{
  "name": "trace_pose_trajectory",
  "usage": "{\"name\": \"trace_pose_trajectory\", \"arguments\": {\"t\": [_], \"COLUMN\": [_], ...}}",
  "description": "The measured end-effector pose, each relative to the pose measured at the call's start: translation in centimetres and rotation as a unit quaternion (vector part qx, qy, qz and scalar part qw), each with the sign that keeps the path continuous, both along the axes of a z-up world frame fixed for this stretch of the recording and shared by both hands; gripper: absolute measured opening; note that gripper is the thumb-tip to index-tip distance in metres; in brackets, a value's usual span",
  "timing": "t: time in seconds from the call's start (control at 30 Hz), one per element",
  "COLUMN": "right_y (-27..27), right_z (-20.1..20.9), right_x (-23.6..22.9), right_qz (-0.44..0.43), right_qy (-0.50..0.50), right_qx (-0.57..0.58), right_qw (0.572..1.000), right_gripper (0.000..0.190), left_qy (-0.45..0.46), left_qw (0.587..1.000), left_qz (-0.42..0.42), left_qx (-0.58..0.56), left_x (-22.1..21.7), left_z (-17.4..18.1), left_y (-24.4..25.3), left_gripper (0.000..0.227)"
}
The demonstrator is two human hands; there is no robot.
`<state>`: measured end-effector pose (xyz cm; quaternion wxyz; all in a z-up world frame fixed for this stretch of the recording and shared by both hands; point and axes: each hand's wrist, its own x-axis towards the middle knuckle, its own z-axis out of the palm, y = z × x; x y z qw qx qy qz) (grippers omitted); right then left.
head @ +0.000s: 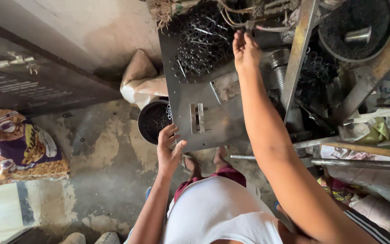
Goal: The person operates a manual machine by turning a crank and placing metal rings into a hopper. The person repeatedly cycles the crank to process the rings, which accumulate on a metal tray.
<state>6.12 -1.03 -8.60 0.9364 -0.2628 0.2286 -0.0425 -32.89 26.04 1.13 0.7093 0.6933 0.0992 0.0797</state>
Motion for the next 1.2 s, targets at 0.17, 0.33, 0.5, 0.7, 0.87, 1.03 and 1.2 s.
{"name": "trace_pose_trajectory", "arguments": {"t": [0.17, 0.33, 0.5, 0.7, 0.87, 1.03, 1.2], "right_y": [0.3, -1.1, -2.1, -0.4, 1.5, 2.4, 2.9], "right_z": [1.4, 4.0, 6.6, 10.3, 17.1, 21.4, 20.6], "right_x": [-4.1, -14.9, -15.5, -13.6, -16.9, -22.5, -25.5], "right_qz": [0.023, 0.195, 0.300, 0.455, 0.476, 0.429, 0.369], "right_qy": [0.005, -0.142, -0.280, -0.198, -0.222, -0.316, -0.365], "right_qx": [-0.190, -0.758, -0.912, -0.867, -0.849, -0.837, -0.772], "right_qw": [0.982, 0.605, 0.018, 0.055, -0.056, 0.124, 0.366], "right_gripper": [0.026, 0.040, 0.106, 0.106, 0.101, 0.103, 0.099], "left_qy": [0.000, 0.023, 0.060, 0.054, 0.019, -0.008, 0.041], "left_qw": [0.998, 0.983, 0.974, 0.965, 0.965, 0.966, 0.941], "left_qz": [-0.046, -0.153, -0.173, -0.133, -0.123, -0.162, -0.257], "left_qx": [0.036, 0.099, 0.135, 0.221, 0.233, 0.202, 0.217], "left_x": [1.2, 3.7, 5.0, 5.1, 5.2, 5.8, 8.7], "left_z": [1.2, 1.9, 2.0, 2.2, 2.0, 1.8, 1.6], "left_y": [-0.1, -0.4, -0.9, -2.2, -2.1, -1.4, -0.7], "left_gripper": [0.078, 0.096, 0.105, 0.109, 0.110, 0.109, 0.112]}}
